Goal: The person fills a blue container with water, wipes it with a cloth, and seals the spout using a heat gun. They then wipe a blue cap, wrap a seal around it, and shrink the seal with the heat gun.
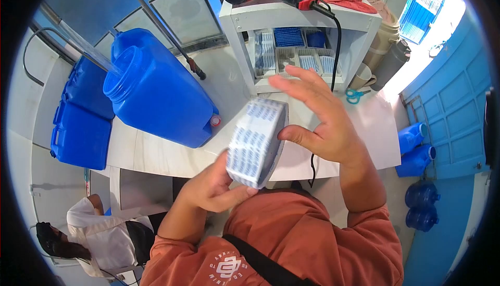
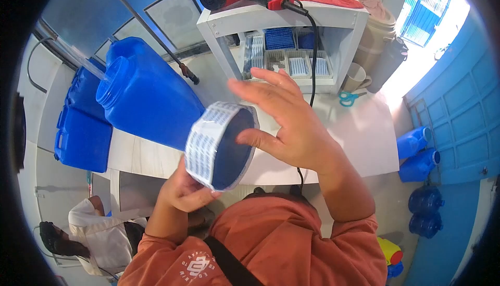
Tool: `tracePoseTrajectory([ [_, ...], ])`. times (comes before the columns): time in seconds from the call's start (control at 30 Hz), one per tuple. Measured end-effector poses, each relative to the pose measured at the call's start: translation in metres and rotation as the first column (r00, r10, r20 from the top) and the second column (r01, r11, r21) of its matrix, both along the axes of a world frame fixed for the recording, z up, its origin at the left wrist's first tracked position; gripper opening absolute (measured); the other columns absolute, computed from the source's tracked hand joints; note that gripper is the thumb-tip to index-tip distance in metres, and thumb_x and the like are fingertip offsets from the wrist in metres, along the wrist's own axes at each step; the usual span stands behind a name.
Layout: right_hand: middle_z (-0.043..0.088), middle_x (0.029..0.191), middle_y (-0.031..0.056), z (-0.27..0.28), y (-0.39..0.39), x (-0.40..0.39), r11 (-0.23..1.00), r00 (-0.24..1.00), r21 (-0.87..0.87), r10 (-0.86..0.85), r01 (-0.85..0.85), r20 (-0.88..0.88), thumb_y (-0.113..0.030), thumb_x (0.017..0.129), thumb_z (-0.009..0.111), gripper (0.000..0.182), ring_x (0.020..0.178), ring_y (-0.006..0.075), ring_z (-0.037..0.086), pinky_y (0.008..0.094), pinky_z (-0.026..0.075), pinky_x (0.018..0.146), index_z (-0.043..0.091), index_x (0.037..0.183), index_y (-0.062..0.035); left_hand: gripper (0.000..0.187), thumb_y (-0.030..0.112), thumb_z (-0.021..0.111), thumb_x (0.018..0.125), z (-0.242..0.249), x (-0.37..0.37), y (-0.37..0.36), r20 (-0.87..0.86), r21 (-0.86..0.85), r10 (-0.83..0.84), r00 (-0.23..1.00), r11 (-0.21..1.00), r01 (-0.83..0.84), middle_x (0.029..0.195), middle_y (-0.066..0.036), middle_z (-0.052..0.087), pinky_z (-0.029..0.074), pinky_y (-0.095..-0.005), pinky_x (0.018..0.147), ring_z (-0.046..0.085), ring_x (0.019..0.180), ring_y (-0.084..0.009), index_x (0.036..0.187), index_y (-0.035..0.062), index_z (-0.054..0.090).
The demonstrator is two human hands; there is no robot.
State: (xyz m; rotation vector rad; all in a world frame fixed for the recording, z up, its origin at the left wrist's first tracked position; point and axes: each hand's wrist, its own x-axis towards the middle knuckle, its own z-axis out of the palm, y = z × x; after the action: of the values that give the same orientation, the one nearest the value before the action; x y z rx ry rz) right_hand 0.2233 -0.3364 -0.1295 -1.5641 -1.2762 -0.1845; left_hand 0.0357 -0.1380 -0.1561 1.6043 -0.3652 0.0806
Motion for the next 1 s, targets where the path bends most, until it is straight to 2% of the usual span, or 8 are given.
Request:
tracePoseTrajectory([
  [0.27, 0.062, 0.137, 0.004, 0.006, 0.01, 0.012, 0.98, 0.96, -0.176, 0.131, -0.089, 0.247, -0.036, 0.076, 0.082, 0.067, 0.138, 0.0319, 0.044, 0.0556, 0.014, 0.119, 0.06, 0.136, -0.0174, 0.057, -0.001, 0.061, 0.09, 0.005, -0.006, 0.0, 0.159, 0.307, -0.063, 0.985, 0.952, 0.011, 0.123, -0.011, 0.059, 0.044, -0.0327, 0.096, 0.055, 0.112, -0.0157, 0.141, -0.0042, 0.037],
  [0.43, 0.067, 0.119, 0.0153, 0.087, 0.049, 0.073, 0.945, 0.888, 0.076, -0.325, 0.318, 0.324, -0.04, 0.086, 0.073, 0.049, 0.118, 0.0342, 0.059, 0.0436, 0.044, 0.102, 0.066, 0.123, -0.0088, 0.058, -0.003, 0.065, 0.089, -0.005, -0.019, -0.01, 0.119, -0.164, 0.275, 0.954, 0.953, -0.255, 0.125, -0.011, 0.058, 0.043, -0.0318, 0.097, 0.055, 0.113, -0.0143, 0.14, -0.0044, 0.038],
  [0.5, 0.068, 0.116, 0.0174, 0.11, 0.063, 0.099, 0.879, 0.785, 0.072, -0.455, 0.471, 0.421, -0.043, 0.087, 0.07, 0.05, 0.112, 0.035, 0.062, 0.042, 0.048, 0.096, 0.066, 0.122, -0.007, 0.06, -0.003, 0.065, 0.089, -0.011, -0.026, -0.003, 0.161, -0.054, 0.283, 0.945, 0.959, -0.278, 0.124, -0.011, 0.058, 0.043, -0.033, 0.099, 0.055, 0.114, -0.015, 0.141, -0.0049, 0.036],
  [0.57, 0.066, 0.122, 0.0181, 0.134, 0.076, 0.106, 0.812, 0.795, -0.208, -0.423, 0.545, 0.435, -0.048, 0.088, 0.068, 0.061, 0.106, 0.0318, 0.065, 0.0391, 0.049, 0.092, 0.061, 0.129, -0.0034, 0.064, -0.003, 0.065, 0.089, -0.007, -0.03, 0.005, 0.223, 0.236, 0.232, 0.947, 0.929, -0.284, 0.124, -0.01, 0.058, 0.042, -0.0347, 0.1, 0.054, 0.116, -0.0162, 0.144, -0.005, 0.032],
  [0.63, 0.067, 0.115, 0.0198, 0.14, 0.088, 0.127, 0.705, 0.757, -0.338, -0.436, 0.623, 0.487, -0.053, 0.085, 0.069, 0.066, 0.101, 0.0324, 0.066, 0.0396, 0.05, 0.09, 0.063, 0.124, -0.0006, 0.07, -0.004, 0.066, 0.088, -0.009, -0.034, 0.005, 0.272, 0.244, 0.201, 0.941, 0.931, -0.27, 0.131, -0.011, 0.054, 0.041, -0.0354, 0.102, 0.053, 0.12, -0.0175, 0.147, -0.003, 0.028],
  [0.77, 0.071, 0.094, 0.0208, 0.13, 0.109, 0.166, 0.373, 0.831, -0.758, -0.397, 0.534, 0.39, -0.064, 0.074, 0.072, 0.076, 0.086, 0.0336, 0.068, 0.041, 0.052, 0.08, 0.07, 0.105, 0.006, 0.086, -0.001, 0.071, 0.083, -0.013, -0.035, 0.001, -0.083, -0.483, 0.293, 0.953, 0.824, -0.296, 0.141, -0.014, 0.046, 0.038, -0.0439, 0.111, 0.047, 0.132, -0.0249, 0.152, 0.0039, 0.019],
  [0.83, 0.071, 0.092, 0.019, 0.121, 0.114, 0.182, 0.437, 0.837, -0.732, -0.424, 0.523, 0.345, -0.062, 0.073, 0.073, 0.073, 0.084, 0.032, 0.068, 0.0397, 0.052, 0.077, 0.072, 0.1, 0.0055, 0.085, 0.004, 0.069, 0.086, -0.009, -0.027, -0.007, -0.111, -0.743, 0.223, 0.968, 0.629, -0.23, 0.144, -0.017, 0.044, 0.036, -0.0504, 0.114, 0.046, 0.135, -0.0321, 0.153, 0.0061, 0.018],
  [1.0, 0.07, 0.093, 0.0179, 0.129, 0.09, 0.175, 0.559, 0.88, -0.73, -0.461, 0.392, 0.119, -0.057, 0.072, 0.077, 0.071, 0.085, 0.0253, 0.068, 0.0335, 0.051, 0.076, 0.071, 0.107, 0.0045, 0.071, 0.015, 0.064, 0.091, -0.019, -0.021, -0.001, -0.075, -0.857, 0.128, 0.989, 0.499, -0.129, 0.148, -0.024, 0.041, 0.045, -0.0527, 0.108, 0.046, 0.136, -0.038, 0.151, 0.0015, 0.027],
])
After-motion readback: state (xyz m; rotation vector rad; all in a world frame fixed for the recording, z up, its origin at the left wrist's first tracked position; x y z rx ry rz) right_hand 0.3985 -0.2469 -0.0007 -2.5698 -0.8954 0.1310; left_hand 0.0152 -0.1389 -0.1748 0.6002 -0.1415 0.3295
